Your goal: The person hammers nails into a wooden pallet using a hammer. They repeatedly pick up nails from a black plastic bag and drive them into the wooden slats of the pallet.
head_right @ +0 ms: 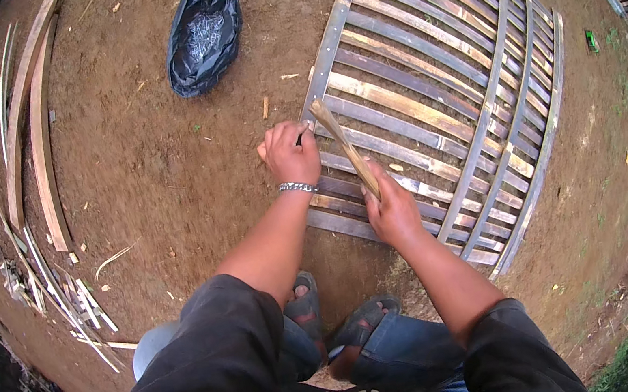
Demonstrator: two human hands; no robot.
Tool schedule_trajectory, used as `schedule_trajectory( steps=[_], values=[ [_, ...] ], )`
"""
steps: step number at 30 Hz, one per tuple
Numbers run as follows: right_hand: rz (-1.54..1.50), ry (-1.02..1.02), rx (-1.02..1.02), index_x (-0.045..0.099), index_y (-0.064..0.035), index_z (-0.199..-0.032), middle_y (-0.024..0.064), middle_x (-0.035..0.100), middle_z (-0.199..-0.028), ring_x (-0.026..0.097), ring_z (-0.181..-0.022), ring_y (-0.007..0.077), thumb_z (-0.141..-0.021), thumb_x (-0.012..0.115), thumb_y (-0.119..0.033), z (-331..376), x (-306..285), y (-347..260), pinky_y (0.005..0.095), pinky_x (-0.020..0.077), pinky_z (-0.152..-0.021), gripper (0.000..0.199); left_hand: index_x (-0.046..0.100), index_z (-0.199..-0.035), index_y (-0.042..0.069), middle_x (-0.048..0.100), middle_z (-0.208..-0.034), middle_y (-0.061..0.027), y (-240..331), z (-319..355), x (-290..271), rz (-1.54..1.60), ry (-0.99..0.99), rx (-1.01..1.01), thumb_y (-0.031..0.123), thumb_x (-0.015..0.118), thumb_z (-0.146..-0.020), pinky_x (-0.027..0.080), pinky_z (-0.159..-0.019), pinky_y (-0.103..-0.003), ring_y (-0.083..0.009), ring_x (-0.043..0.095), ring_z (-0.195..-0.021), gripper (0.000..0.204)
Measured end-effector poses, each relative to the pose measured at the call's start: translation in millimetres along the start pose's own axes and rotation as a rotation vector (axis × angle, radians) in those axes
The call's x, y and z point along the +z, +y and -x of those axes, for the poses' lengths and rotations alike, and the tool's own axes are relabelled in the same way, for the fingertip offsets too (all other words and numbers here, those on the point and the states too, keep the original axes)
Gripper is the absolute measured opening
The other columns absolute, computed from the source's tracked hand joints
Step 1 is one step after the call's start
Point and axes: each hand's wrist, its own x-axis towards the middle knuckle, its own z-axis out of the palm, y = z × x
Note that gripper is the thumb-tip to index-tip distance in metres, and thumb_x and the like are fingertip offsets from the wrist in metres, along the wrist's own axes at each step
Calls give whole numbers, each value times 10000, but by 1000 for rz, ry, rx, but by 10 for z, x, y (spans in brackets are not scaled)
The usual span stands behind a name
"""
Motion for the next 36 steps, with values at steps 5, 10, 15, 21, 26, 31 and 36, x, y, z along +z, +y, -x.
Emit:
schedule_trajectory(
  steps=[5, 10, 15, 21, 26, 31, 36],
  values=[
    [82, -129, 85, 474, -112, -1439, 230, 674, -1222, 673, -1035, 446, -934, 640, -73, 9, 34, 85, 499, 568, -861, 533, 700, -846, 128, 695, -968, -33, -10, -5, 16, 8, 38, 17, 152, 705, -821, 378, -896, -401, -255, 618, -989, 35],
    [62, -137, 149, 512, -99, -1419, 247, 662, -1238, 672, -1025, 453, -933, 650, -101, 27, 6, 6, 505, 569, -858, 505, 710, -856, 132, 701, -978, -35, -17, 39, -2, -7, -1, -5, 158, 713, -831, 382, -903, -400, -256, 621, -991, 36],
    [58, -78, 170, 506, -133, -1429, 267, 695, -1080, 676, -962, 474, -955, 643, -141, -12, -62, -30, 519, 554, -820, 494, 726, -873, 132, 706, -983, -40, -26, 35, 18, 5, 24, 4, 162, 706, -844, 391, -916, -397, -253, 627, -996, 46],
    [21, -76, 203, 476, -160, -1451, 287, 692, -1032, 667, -962, 492, -966, 641, -155, 53, -154, -187, 516, 548, -805, 513, 730, -1017, 131, 679, -1090, -54, -89, 153, -104, -38, 29, 32, 138, 668, -856, 341, -1014, -449, -275, 581, -1121, 172],
    [76, -181, 220, 457, -130, -1461, 291, 686, -1115, 663, -1008, 493, -970, 621, -134, 125, -110, -112, 530, 549, -861, 517, 697, -1054, 107, 623, -1201, -75, -64, 257, -164, -184, 21, 40, 95, 641, -826, 282, -1074, -509, -313, 498, -1233, 235],
    [-16, 17, -107, 449, -89, -1467, 275, 658, -1228, 656, -1065, 476, -959, 627, -108, 86, -2, -120, 512, 557, -897, 538, 684, -1003, 85, 613, -1177, -88, -135, 235, -152, -141, -13, 39, 75, 657, -780, 280, -1078, -523, -317, 498, -1217, 225],
    [143, -169, 36, 491, -94, -1439, 254, 653, -1261, 673, -1073, 434, -940, 646, -77, -70, 41, -49, 479, 569, -892, 522, 670, -964, 80, 611, -1140, -85, -115, 218, -142, -148, -11, 42, 78, 671, -772, 299, -1060, -525, -315, 513, -1188, 192]
  ],
)
